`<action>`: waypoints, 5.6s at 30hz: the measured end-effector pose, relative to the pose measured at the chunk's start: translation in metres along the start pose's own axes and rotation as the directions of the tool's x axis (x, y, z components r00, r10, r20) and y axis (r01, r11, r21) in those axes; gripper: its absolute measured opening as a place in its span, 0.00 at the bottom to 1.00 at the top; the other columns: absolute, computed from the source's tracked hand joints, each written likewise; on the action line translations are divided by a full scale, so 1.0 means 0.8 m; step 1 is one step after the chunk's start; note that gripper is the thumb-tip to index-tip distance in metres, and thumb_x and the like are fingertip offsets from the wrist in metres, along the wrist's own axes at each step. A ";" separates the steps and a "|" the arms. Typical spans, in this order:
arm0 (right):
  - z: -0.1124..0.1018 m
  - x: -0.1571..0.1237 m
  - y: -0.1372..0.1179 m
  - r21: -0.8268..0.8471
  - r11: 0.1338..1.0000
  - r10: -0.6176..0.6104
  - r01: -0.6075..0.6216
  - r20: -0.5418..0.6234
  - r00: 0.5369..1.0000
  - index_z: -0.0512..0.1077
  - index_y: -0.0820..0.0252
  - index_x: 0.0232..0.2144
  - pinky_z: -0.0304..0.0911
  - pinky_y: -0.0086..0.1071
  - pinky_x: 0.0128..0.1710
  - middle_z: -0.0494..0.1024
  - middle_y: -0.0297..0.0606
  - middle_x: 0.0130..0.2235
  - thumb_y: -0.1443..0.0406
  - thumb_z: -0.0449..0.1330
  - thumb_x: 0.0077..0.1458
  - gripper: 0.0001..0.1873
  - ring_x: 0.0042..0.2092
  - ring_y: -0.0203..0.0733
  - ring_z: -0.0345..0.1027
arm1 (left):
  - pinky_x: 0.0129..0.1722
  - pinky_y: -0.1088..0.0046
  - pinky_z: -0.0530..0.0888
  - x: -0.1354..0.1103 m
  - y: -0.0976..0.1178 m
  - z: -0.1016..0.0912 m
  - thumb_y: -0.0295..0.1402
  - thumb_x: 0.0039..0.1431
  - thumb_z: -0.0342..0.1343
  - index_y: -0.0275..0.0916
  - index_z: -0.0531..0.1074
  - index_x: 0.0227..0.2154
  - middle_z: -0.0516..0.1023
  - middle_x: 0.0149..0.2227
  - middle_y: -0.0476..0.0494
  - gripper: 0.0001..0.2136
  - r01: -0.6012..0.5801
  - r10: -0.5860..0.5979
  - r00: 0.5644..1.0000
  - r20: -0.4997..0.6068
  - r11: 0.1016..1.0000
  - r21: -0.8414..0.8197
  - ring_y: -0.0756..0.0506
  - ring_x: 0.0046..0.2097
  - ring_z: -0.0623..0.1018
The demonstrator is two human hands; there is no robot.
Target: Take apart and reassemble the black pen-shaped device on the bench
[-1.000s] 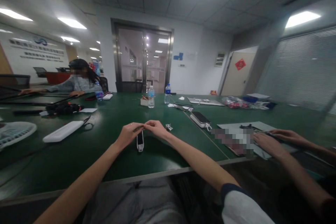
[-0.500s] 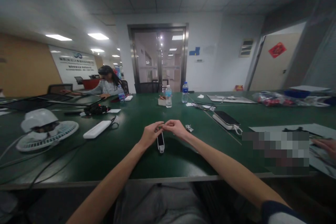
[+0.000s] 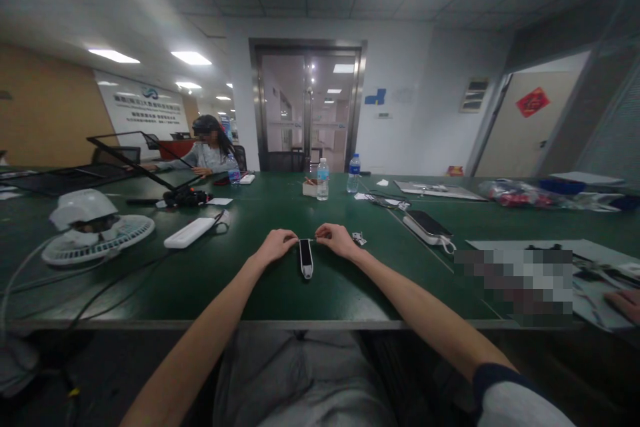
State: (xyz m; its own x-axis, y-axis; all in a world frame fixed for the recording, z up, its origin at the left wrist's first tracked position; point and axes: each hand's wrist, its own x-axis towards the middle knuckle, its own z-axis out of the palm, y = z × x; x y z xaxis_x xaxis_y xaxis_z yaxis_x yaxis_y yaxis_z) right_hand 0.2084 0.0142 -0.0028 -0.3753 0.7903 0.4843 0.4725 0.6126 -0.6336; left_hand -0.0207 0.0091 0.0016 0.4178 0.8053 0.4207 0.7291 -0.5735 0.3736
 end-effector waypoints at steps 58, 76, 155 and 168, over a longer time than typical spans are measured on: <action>-0.112 -0.006 0.008 -0.749 0.654 0.394 -0.104 0.220 0.893 0.76 0.54 0.34 0.58 0.25 0.30 0.77 0.37 0.37 0.68 0.57 0.48 0.11 0.36 0.39 0.70 | 0.32 0.74 0.67 -0.002 0.013 0.010 0.36 0.57 0.49 0.38 0.74 0.38 0.75 0.32 0.46 0.12 -0.011 0.011 1.000 0.005 0.998 0.064 0.48 0.33 0.72; -0.084 -0.006 0.002 -0.737 0.658 0.504 -0.156 0.277 0.818 0.76 0.61 0.34 0.60 0.25 0.29 0.76 0.43 0.37 0.60 0.59 0.47 0.13 0.35 0.40 0.71 | 0.31 0.74 0.66 0.000 0.004 0.017 0.36 0.56 0.49 0.38 0.74 0.38 0.74 0.31 0.46 0.12 -0.017 0.017 1.000 -0.004 0.996 0.089 0.48 0.31 0.72; -0.003 0.010 -0.025 0.057 0.998 0.006 -0.018 0.195 0.981 0.73 0.68 0.34 0.57 0.25 0.30 0.74 0.37 0.31 0.58 0.50 0.57 0.18 0.31 0.34 0.63 | 0.41 0.69 0.68 -0.004 0.056 0.011 0.35 0.57 0.54 0.37 0.71 0.38 0.74 0.38 0.44 0.08 -0.228 0.259 0.939 -0.227 0.962 0.152 0.46 0.40 0.73; -0.010 0.002 -0.032 0.203 0.976 0.050 -0.082 0.159 0.986 0.74 0.68 0.35 0.55 0.26 0.28 0.73 0.36 0.29 0.54 0.56 0.51 0.20 0.29 0.32 0.60 | 0.36 0.73 0.70 -0.005 0.056 0.006 0.32 0.58 0.53 0.37 0.72 0.35 0.75 0.34 0.45 0.06 -0.289 0.303 0.897 -0.324 0.953 0.090 0.48 0.36 0.74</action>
State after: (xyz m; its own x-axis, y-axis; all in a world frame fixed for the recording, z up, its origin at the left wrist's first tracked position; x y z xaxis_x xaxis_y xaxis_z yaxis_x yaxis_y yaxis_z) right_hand 0.2019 0.0003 0.0188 -0.4734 0.8085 0.3496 0.3304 0.5309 -0.7804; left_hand 0.0131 -0.0187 0.0126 0.4198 0.4997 0.7577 0.6225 -0.7660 0.1602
